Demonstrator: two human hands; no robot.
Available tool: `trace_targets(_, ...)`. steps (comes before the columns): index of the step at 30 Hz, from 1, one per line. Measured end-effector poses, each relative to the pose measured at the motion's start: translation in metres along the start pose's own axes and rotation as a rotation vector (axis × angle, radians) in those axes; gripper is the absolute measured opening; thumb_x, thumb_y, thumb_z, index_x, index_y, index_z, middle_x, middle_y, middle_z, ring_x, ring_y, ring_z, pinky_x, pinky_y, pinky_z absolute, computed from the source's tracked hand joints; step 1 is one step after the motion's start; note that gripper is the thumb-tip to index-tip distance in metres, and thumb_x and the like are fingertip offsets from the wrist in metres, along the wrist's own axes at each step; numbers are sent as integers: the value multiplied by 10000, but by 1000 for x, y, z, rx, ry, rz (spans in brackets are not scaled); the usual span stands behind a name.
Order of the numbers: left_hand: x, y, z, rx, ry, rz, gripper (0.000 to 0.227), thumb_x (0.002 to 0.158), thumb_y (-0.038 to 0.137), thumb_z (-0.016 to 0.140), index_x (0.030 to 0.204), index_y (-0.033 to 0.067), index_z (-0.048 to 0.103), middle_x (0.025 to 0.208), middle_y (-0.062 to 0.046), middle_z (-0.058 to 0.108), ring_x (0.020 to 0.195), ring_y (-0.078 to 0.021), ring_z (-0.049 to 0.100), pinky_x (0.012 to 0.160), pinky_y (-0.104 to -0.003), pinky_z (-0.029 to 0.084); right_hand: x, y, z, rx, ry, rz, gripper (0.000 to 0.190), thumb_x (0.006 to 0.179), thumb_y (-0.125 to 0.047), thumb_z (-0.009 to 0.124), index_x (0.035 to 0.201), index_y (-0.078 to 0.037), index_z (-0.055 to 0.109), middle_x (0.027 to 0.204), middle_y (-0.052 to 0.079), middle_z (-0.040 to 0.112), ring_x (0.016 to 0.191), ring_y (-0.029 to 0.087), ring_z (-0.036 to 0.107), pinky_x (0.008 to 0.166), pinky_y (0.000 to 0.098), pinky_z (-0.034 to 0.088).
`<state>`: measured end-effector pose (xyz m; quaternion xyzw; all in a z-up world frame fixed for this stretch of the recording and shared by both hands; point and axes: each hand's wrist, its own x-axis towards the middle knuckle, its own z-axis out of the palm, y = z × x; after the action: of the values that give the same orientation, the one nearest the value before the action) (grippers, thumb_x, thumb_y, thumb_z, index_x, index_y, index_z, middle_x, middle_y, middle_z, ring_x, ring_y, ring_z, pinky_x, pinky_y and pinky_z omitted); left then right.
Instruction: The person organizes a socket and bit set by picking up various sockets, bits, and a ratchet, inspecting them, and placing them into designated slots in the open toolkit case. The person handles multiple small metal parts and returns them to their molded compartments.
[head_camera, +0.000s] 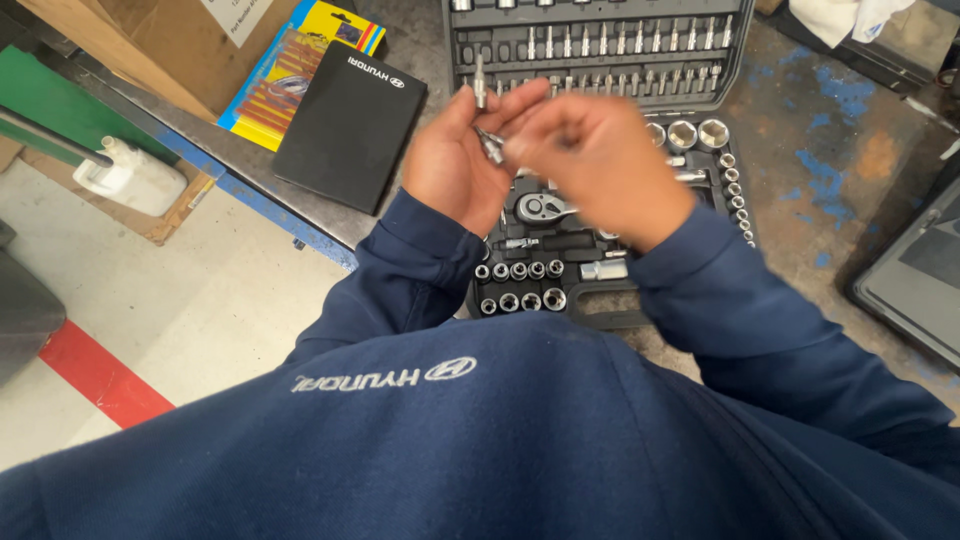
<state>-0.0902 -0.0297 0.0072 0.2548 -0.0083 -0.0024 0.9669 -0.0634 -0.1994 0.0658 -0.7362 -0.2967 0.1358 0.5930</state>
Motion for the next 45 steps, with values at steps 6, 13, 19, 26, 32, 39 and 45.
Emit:
trace_targets(6,-3,-4,0,45,5,17,325,1125,268,280,1017,30,475,1336,-309,598,1154,-373,608,1096,-557,458,3,1,26,-420,90,89,233,863,-228,830,855,-16,734,715,42,708,590,90,620,534,255,477)
trace_targets(13,5,-8,-24,63,139,15,279,1107,286,364,1016,61,500,1149,-210,669,981,-252,594,929,-431,488,2,14,5,377,-22,282,184,1008,-205,614,946,-34,644,803,51,631,652,112,531,547,274,414)
trace_targets(19,16,-10,-52,340,231,45,166,1064,201,550,1027,43,588,800,-47,565,628,-132,493,571,-306,414,11,30,-13,814,44,447,278,1031,-313,478,901,-78,551,833,59,637,668,132,538,541,265,406)
trace_targets(26,26,-35,-56,611,171,-62,196,1049,185,605,944,22,579,664,-27,571,483,-92,466,414,-281,359,22,50,7,416,16,354,253,1082,-294,534,1049,-75,655,675,-63,446,520,33,346,441,211,269)
trace_targets(32,34,-28,-69,419,148,-163,259,1003,133,600,1161,-70,629,882,-151,678,663,-174,601,535,-301,466,28,67,-2,540,115,347,234,1074,-268,552,1074,-39,603,673,-39,435,521,45,305,434,219,261)
trace_targets(39,49,1,-70,176,149,-125,513,895,-42,408,1393,-165,414,1369,-328,568,1255,-404,627,1090,-456,521,34,80,-22,741,122,396,252,1110,-301,497,1149,-80,613,863,-4,485,661,77,418,564,230,367)
trace_targets(45,53,14,-61,357,24,-17,431,976,-107,439,1407,-116,433,1380,-291,591,1269,-353,643,1084,-409,544,37,83,-27,809,76,328,277,1114,-299,525,1249,-75,616,976,5,511,740,93,464,651,250,424)
